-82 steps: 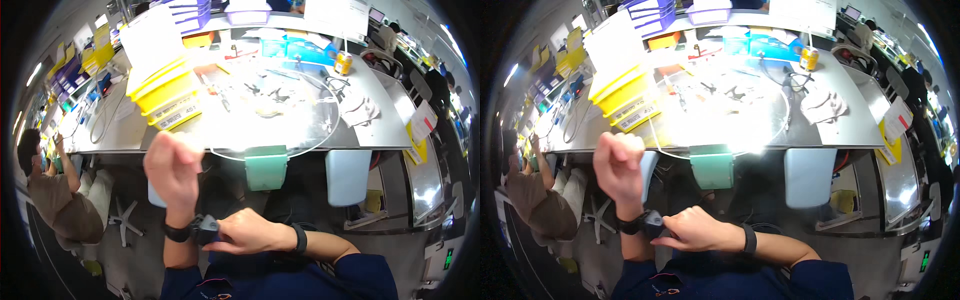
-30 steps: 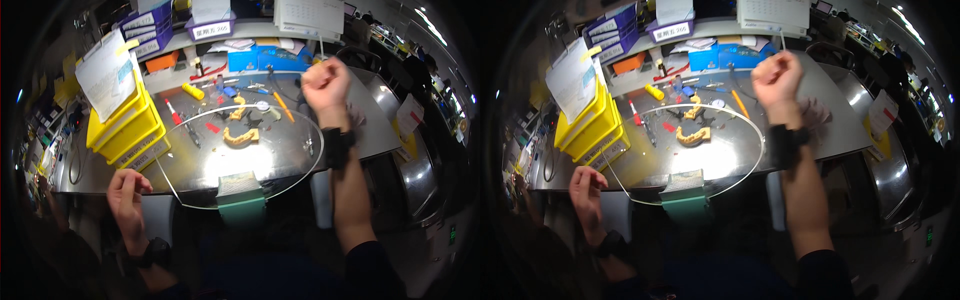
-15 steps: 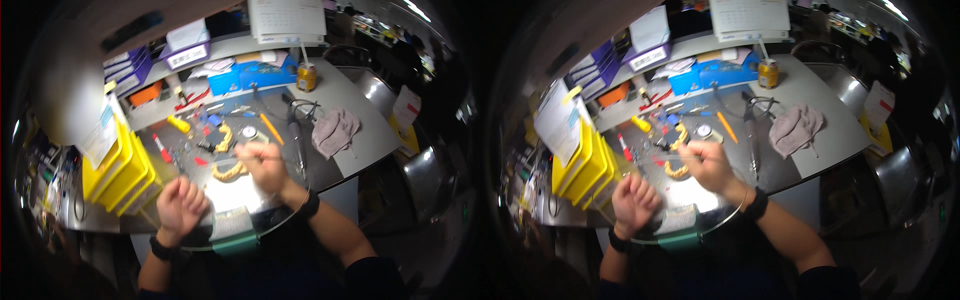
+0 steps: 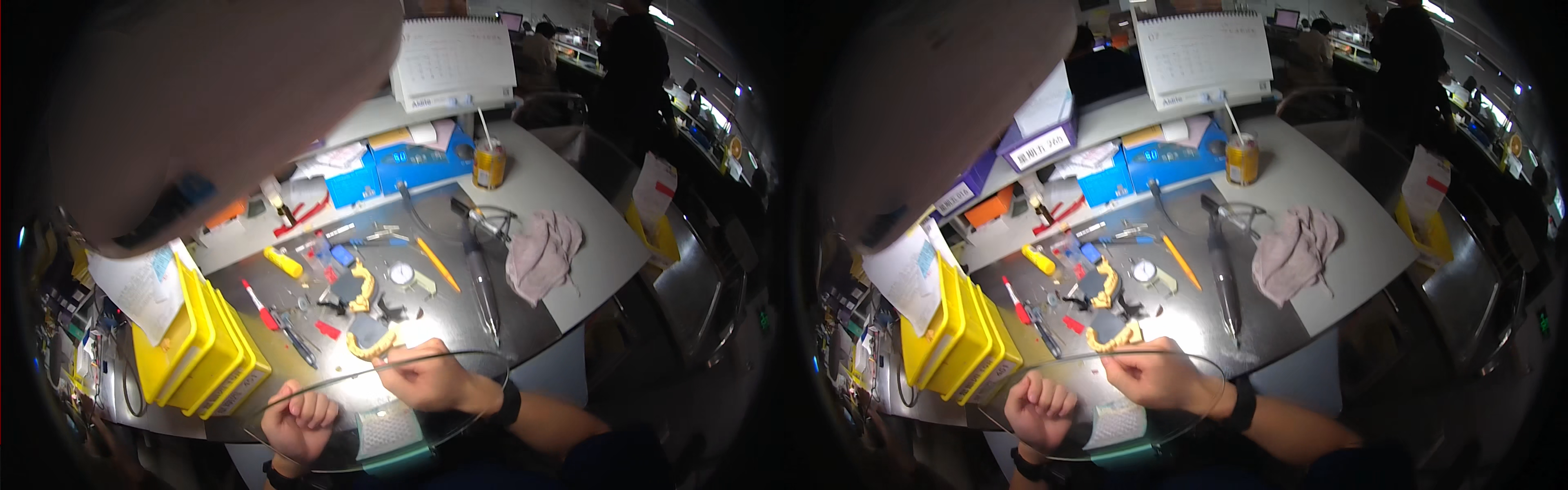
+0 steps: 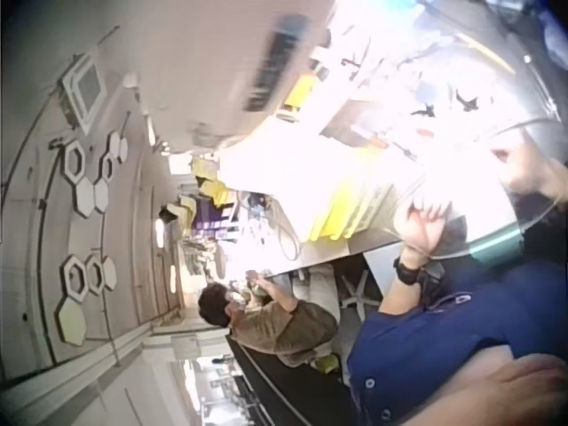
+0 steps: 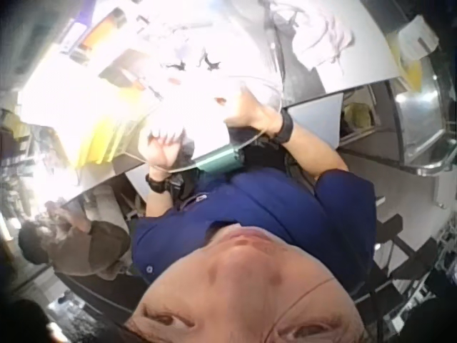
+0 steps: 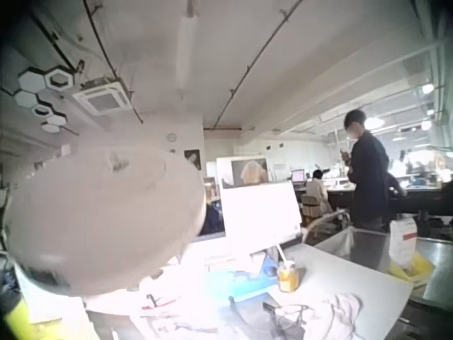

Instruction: The recorder uses a rotary tool to grind and finish a small dental crown part at a workbench in a lab environment.

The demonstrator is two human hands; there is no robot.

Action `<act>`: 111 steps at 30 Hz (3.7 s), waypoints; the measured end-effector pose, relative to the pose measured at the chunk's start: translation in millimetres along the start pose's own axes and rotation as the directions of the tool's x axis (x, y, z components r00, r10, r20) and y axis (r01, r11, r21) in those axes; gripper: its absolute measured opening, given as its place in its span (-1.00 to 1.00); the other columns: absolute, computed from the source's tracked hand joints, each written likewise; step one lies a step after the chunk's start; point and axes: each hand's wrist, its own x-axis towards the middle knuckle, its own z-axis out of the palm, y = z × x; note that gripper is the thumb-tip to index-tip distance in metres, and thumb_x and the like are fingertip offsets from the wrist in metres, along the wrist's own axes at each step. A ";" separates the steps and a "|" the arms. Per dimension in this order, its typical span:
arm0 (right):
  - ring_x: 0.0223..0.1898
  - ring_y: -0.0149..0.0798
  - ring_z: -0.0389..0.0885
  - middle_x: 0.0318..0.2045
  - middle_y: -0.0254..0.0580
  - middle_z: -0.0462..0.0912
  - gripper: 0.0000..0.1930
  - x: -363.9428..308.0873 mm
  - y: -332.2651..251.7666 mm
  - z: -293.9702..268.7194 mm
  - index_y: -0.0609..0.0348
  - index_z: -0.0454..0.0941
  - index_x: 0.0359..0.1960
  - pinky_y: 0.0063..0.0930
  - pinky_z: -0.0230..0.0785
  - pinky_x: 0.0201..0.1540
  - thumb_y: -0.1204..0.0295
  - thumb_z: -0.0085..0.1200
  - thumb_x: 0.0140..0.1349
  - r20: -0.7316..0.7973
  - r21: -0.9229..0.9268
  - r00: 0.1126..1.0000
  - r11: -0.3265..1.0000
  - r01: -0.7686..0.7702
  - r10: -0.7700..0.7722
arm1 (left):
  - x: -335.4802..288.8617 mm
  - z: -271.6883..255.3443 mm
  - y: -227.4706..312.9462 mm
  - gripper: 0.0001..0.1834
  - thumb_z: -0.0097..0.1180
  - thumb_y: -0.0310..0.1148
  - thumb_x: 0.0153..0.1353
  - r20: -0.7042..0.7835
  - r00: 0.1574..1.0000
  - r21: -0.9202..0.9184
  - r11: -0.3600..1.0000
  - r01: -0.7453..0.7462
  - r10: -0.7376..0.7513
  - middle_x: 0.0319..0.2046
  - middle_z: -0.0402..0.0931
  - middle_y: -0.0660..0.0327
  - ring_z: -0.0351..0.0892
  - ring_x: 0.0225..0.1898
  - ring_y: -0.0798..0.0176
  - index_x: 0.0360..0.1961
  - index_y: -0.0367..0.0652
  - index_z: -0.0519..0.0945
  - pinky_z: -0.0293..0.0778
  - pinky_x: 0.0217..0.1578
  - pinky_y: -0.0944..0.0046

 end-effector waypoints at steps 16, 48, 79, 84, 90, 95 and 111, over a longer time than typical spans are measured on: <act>-0.65 -0.63 0.18 -0.79 -0.34 0.21 -0.66 -15.5 5.8 -1.6 0.35 0.38 -0.68 -0.51 0.05 -0.63 0.46 0.01 0.25 -0.020 0.127 0.946 0.939 -0.319 0.324 | -6.2 1.7 0.2 -0.58 -0.23 -0.21 0.31 -0.058 0.997 -0.127 0.990 -0.054 0.047 -0.80 -0.06 0.42 -0.11 -0.72 0.41 -0.73 0.03 0.17 -0.01 -0.58 0.33; -0.78 -0.57 0.26 -0.83 -0.40 0.32 -0.81 -3.4 4.3 -15.4 0.17 0.43 -0.47 -0.58 0.06 -0.70 0.47 0.23 0.11 -0.004 -0.324 0.985 0.931 -0.165 0.173 | -2.4 -0.5 1.5 -0.93 0.05 -0.50 0.27 -0.036 0.937 0.725 0.654 -0.216 0.349 -0.52 0.44 0.39 0.35 -0.47 0.59 -0.36 -0.28 0.49 0.29 -0.42 0.52; -0.70 -0.55 0.18 -0.76 -0.42 0.27 -0.67 -11.2 18.0 -15.9 0.15 0.25 -0.67 -0.57 -0.04 -0.61 0.54 0.17 0.15 -0.132 -0.430 0.963 0.862 -0.269 0.235 | -97.6 18.6 162.1 -0.66 0.45 -0.18 -0.11 0.474 0.860 0.765 -0.571 -0.298 0.187 -0.35 0.62 0.33 0.60 -0.29 0.31 -0.35 -0.09 0.63 0.38 -0.11 0.21; -0.68 -0.51 0.20 -0.74 -0.35 0.30 -0.68 -5.4 17.6 -7.4 0.17 0.27 -0.66 -0.55 -0.03 -0.59 0.55 0.16 0.15 -0.088 -0.414 0.976 0.883 -0.219 0.201 | -121.9 49.5 184.1 -0.57 0.27 0.04 0.09 0.377 0.925 0.851 -0.377 -0.365 -0.045 -0.28 0.65 0.25 0.61 -0.36 0.39 -0.26 -0.11 0.65 0.39 -0.29 0.38; -0.66 -0.56 0.20 -0.74 -0.38 0.31 -0.67 -15.4 25.8 -15.0 0.17 0.25 -0.65 -0.59 -0.02 -0.58 0.56 0.14 0.19 -0.131 -0.402 0.964 0.876 -0.265 0.232 | -87.3 26.7 211.2 -0.72 0.39 -0.26 -0.06 0.429 0.901 0.779 -0.531 -0.333 0.064 -0.42 0.57 0.19 0.59 -0.40 0.22 -0.33 -0.14 0.65 0.40 -0.37 0.31; -0.63 -0.59 0.15 -0.72 -0.44 0.30 -0.67 -19.2 28.4 -20.8 0.15 0.20 -0.61 -0.62 -0.01 -0.57 0.57 0.08 0.24 -0.100 -0.320 0.968 0.913 -0.251 0.231 | -73.0 26.0 222.6 -0.80 0.33 -0.38 -0.09 0.389 0.915 0.791 -0.469 -0.392 -0.108 -0.50 0.47 0.24 0.51 -0.48 0.25 -0.38 -0.15 0.63 0.36 -0.46 0.30; -0.74 -0.54 0.36 -0.77 -0.40 0.40 -0.76 21.6 -22.7 2.2 0.17 0.38 -0.58 -0.58 0.14 -0.65 0.55 0.24 0.08 0.197 -0.396 0.945 0.903 -0.165 0.259 | -38.3 42.9 205.9 -0.89 0.24 -0.30 0.08 0.022 0.704 0.864 -0.342 -0.371 -0.709 -0.50 0.51 0.22 0.52 -0.38 0.13 -0.46 -0.09 0.63 0.41 -0.29 0.20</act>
